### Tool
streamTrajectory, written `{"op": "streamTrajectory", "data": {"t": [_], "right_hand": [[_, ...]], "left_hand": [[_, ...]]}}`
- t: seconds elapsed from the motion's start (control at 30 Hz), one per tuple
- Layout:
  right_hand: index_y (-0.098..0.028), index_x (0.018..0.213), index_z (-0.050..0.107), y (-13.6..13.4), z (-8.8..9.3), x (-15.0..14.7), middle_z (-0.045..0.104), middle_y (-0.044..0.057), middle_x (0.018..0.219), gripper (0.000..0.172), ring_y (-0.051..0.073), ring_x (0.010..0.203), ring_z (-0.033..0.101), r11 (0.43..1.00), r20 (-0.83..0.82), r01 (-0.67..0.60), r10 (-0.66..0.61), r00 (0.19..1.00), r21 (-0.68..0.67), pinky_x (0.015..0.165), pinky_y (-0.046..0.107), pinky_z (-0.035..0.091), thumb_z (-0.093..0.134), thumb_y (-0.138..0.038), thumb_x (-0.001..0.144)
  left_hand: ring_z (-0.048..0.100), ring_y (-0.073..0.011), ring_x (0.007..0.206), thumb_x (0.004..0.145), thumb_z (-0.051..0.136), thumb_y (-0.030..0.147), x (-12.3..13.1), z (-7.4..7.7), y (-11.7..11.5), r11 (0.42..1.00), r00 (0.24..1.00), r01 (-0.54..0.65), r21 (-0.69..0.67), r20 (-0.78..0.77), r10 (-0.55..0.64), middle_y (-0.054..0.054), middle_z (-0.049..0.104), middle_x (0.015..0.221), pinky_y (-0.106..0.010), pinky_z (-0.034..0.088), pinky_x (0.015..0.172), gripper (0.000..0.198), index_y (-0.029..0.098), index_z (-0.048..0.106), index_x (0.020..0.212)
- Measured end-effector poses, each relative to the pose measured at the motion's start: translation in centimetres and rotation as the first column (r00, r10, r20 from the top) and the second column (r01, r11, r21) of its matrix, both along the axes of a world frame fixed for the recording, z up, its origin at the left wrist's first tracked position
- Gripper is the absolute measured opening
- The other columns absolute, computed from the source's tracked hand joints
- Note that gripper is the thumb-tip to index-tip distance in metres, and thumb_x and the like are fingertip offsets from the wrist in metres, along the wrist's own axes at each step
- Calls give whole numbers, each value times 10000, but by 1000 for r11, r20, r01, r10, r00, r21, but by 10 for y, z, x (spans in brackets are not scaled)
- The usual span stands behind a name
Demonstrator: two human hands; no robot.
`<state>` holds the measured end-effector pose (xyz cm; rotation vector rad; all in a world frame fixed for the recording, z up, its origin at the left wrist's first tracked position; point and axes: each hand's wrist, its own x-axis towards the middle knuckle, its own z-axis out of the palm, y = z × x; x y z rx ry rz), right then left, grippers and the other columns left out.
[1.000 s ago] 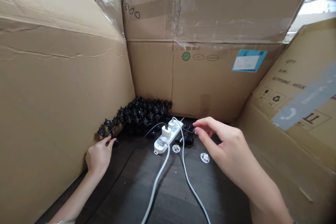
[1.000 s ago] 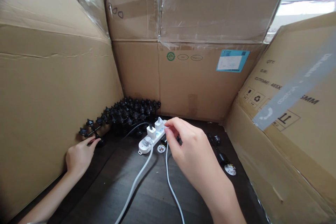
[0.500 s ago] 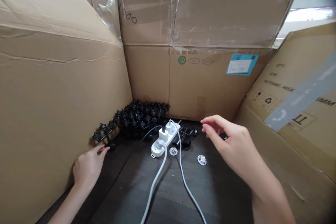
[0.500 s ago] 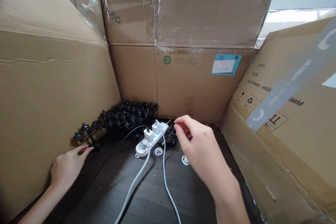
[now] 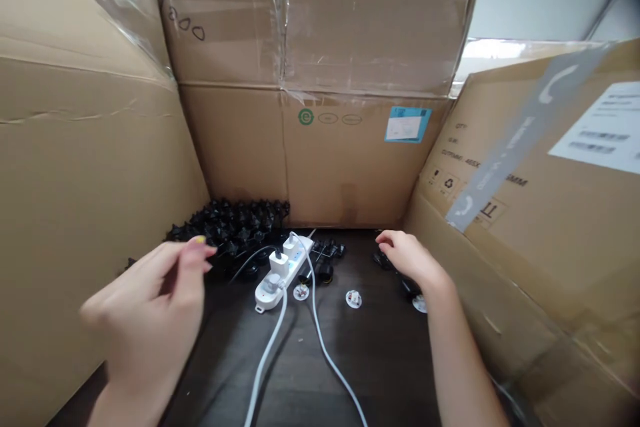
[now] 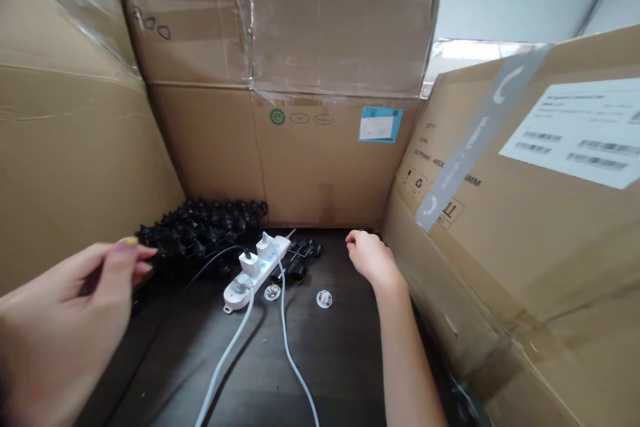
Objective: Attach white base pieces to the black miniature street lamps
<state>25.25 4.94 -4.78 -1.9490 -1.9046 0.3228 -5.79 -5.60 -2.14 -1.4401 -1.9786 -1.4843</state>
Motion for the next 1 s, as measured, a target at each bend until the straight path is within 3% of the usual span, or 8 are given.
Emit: {"op": "streamTrajectory", "data": {"t": [0.07,0.13,0.27,0.37,0.5,0.63,0.8,1.0], "right_hand": [[-155,972,676,10,-13,4,671,153,1026,293,288,999,615,998,24,27,-26,999,-63,829,393,443,447,-127,792],[-139,1000,684,14,-22,-2,670,169,1036,345,299,1019,610,993,30,10,-7,1000,-115,854,405,435,448,-79,757],[-256,1169,621,13,-34,-40,672,51,1100,459,203,1042,614,963,-56,-229,223,973,-144,882,282,441,472,-100,764],[-295,1155,630,11,-46,-70,666,19,1121,458,198,1055,610,914,-105,-365,352,930,-174,882,261,441,507,-115,752],[-269,1158,616,15,-62,-83,669,63,1080,402,228,1017,619,899,-123,-396,378,918,-187,841,292,450,543,-200,769],[-249,1075,600,18,-62,-78,652,71,974,323,232,919,625,934,-124,-325,309,943,-145,773,306,445,596,-303,756],[-254,1066,520,16,-44,-70,617,58,959,285,215,865,601,985,-166,-168,171,971,36,749,313,412,508,-413,829],[-239,1019,519,22,-32,-57,600,27,775,348,187,677,587,973,-303,109,-44,952,201,614,277,412,397,-516,849]], "left_hand": [[604,-171,702,883,399,400,34,16,22,982,985,157,101,-89,-148,-11,654,700,-259,410,663,364,184,652,737],[590,-147,638,887,390,387,56,19,48,966,957,260,11,-139,-256,-9,647,662,-239,387,615,381,179,638,685],[600,-188,672,875,398,387,73,-2,96,931,952,216,-295,-146,-267,-39,668,698,-259,304,555,367,195,631,667],[613,-196,669,874,394,397,76,-19,112,902,946,248,-354,-111,-304,-45,673,680,-255,286,538,369,205,643,681],[617,-192,662,871,391,412,75,-27,117,873,932,295,-388,-85,-352,-45,680,684,-250,286,534,375,214,650,686],[611,-182,640,869,386,416,67,-22,118,861,932,303,-409,-59,-356,-45,676,670,-248,281,530,382,209,637,668],[595,-167,621,870,388,405,60,-17,114,843,906,356,-404,-69,-417,-39,670,671,-247,284,535,372,206,639,681],[587,-164,611,859,411,397,63,-11,106,831,876,415,-370,-84,-475,-33,653,656,-252,307,546,357,193,616,649]]}}
